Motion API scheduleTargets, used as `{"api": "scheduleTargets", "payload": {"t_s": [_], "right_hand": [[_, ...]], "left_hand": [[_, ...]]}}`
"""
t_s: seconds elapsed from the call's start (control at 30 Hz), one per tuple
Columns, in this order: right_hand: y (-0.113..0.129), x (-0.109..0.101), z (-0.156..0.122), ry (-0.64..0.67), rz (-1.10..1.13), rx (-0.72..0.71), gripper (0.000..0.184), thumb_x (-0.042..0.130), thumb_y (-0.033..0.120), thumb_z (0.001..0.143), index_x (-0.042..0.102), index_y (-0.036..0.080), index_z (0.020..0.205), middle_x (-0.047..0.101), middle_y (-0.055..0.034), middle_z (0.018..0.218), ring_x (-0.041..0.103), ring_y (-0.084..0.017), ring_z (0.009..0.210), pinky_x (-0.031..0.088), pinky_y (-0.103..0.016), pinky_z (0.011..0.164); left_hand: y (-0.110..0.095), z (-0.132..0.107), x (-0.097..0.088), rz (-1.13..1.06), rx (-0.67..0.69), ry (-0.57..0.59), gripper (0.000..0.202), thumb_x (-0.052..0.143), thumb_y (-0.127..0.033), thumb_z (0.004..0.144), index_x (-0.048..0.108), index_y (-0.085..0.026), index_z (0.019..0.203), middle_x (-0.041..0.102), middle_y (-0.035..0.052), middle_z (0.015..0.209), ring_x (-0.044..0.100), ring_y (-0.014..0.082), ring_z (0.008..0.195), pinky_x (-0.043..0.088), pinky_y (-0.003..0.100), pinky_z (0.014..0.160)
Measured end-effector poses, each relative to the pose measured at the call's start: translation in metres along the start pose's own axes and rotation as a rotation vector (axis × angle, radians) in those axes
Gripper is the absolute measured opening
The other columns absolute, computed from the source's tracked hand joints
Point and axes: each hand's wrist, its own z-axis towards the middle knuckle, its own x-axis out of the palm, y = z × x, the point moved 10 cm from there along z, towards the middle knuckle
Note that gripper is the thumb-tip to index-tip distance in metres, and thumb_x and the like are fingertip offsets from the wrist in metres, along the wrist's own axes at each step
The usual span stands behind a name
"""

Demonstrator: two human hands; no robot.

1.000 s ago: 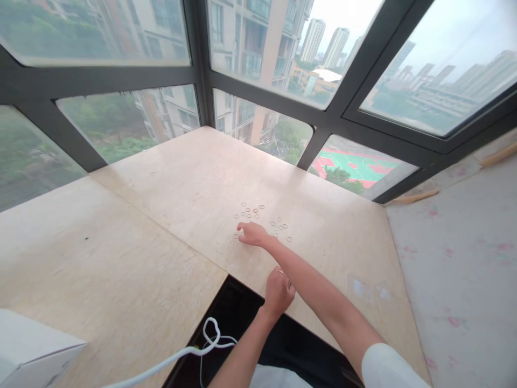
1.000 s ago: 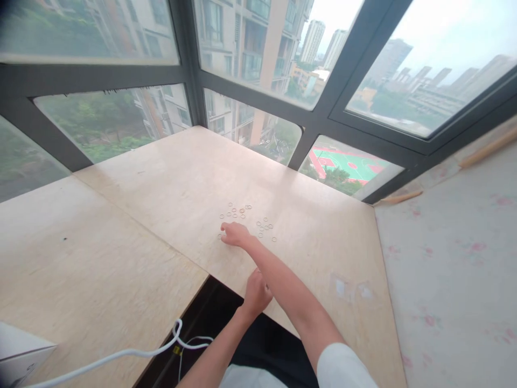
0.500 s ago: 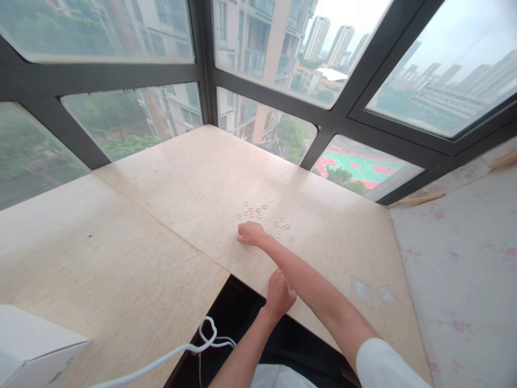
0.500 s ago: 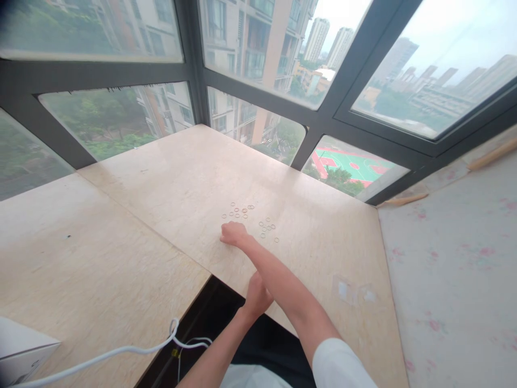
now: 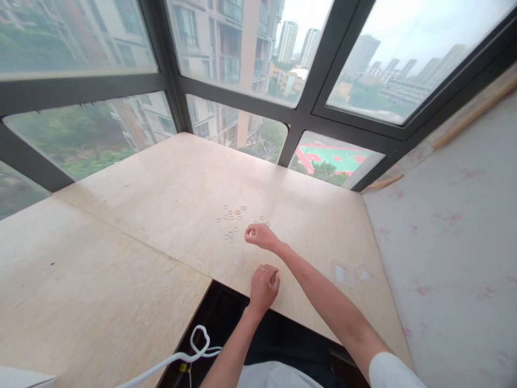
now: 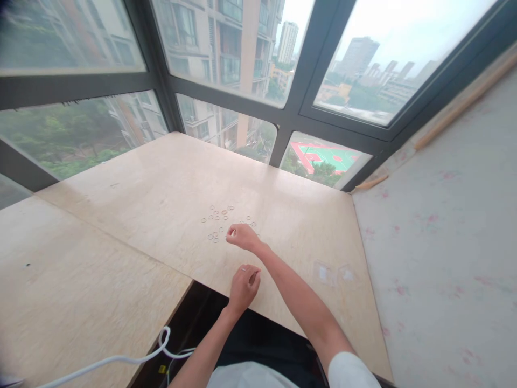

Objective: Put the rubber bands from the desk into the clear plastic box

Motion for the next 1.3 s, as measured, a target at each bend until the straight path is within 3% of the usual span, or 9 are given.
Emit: {"api": "scheduleTargets", "payload": {"t_s": [0.2,0.37,0.47,0.6,0.7,0.87,1.13,1.3], "right_hand": [[-0.087,-0.075,-0.091,-0.203,0.214,0.176,0.019,0.053,0.034,0.078,0.062,0.018,0.073,0.037,0.0093,0.045,0.032,-0.007,0.042,0.025,-0.019,0.044],[-0.164,-0.123,-0.179,-0.377,0.299,0.342,0.022,0.053,0.039,0.076,0.058,0.018,0.072,0.038,0.0082,0.048,0.028,-0.007,0.041,0.02,-0.02,0.042],[-0.203,-0.144,-0.228,-0.484,0.31,0.437,0.024,0.054,0.041,0.075,0.057,0.018,0.071,0.037,0.0082,0.047,0.027,-0.007,0.041,0.019,-0.021,0.042],[-0.241,-0.155,-0.275,-0.571,0.314,0.522,0.025,0.055,0.041,0.073,0.058,0.017,0.071,0.039,0.0072,0.047,0.028,-0.008,0.041,0.018,-0.021,0.042],[-0.257,-0.155,-0.293,-0.608,0.311,0.549,0.025,0.056,0.04,0.073,0.059,0.016,0.072,0.041,0.0066,0.048,0.029,-0.008,0.041,0.018,-0.021,0.042],[-0.267,-0.154,-0.298,-0.639,0.287,0.56,0.023,0.057,0.039,0.073,0.06,0.016,0.071,0.04,0.0073,0.046,0.028,-0.008,0.041,0.017,-0.021,0.042],[-0.265,-0.161,-0.296,-0.693,0.223,0.548,0.019,0.059,0.035,0.071,0.063,0.017,0.066,0.036,0.0085,0.043,0.031,-0.009,0.042,0.021,-0.022,0.045],[-0.262,-0.164,-0.309,-0.815,0.214,0.556,0.024,0.056,0.04,0.078,0.062,0.017,0.071,0.03,0.0096,0.045,0.029,-0.009,0.043,0.023,-0.021,0.046]], "left_hand": [[0.001,0.001,0.002,-0.01,0.016,-0.01,0.014,0.047,-0.017,0.088,0.062,-0.019,0.087,0.066,0.0063,0.083,0.059,0.0213,0.081,0.048,0.036,0.075],[0.002,0.001,0.003,0.016,0.013,-0.018,0.015,0.047,-0.023,0.09,0.062,-0.02,0.088,0.067,0.0063,0.084,0.06,0.0213,0.08,0.049,0.036,0.075],[0.003,0.003,0.004,0.041,0.014,-0.019,0.015,0.048,-0.025,0.089,0.062,-0.02,0.089,0.067,0.0066,0.085,0.061,0.0217,0.081,0.05,0.036,0.075],[0.002,0.004,0.005,0.077,0.02,-0.024,0.015,0.049,-0.027,0.089,0.062,-0.021,0.088,0.068,0.0064,0.086,0.062,0.022,0.081,0.05,0.035,0.075],[0.002,0.005,0.007,0.103,0.016,-0.024,0.017,0.049,-0.029,0.089,0.063,-0.02,0.089,0.068,0.0068,0.086,0.061,0.0218,0.08,0.049,0.034,0.074],[0.0,0.007,0.006,0.142,0.027,-0.049,0.023,0.05,-0.035,0.089,0.065,-0.018,0.086,0.068,0.007,0.083,0.061,0.0201,0.074,0.05,0.031,0.068],[-0.003,0.008,0.006,0.169,0.058,-0.072,0.022,0.051,-0.035,0.089,0.065,-0.017,0.087,0.068,0.0066,0.083,0.061,0.0195,0.074,0.05,0.03,0.068],[-0.002,0.008,0.007,0.161,0.052,-0.065,0.021,0.052,-0.034,0.088,0.064,-0.018,0.087,0.068,0.0061,0.083,0.06,0.0193,0.073,0.05,0.03,0.067]]}}
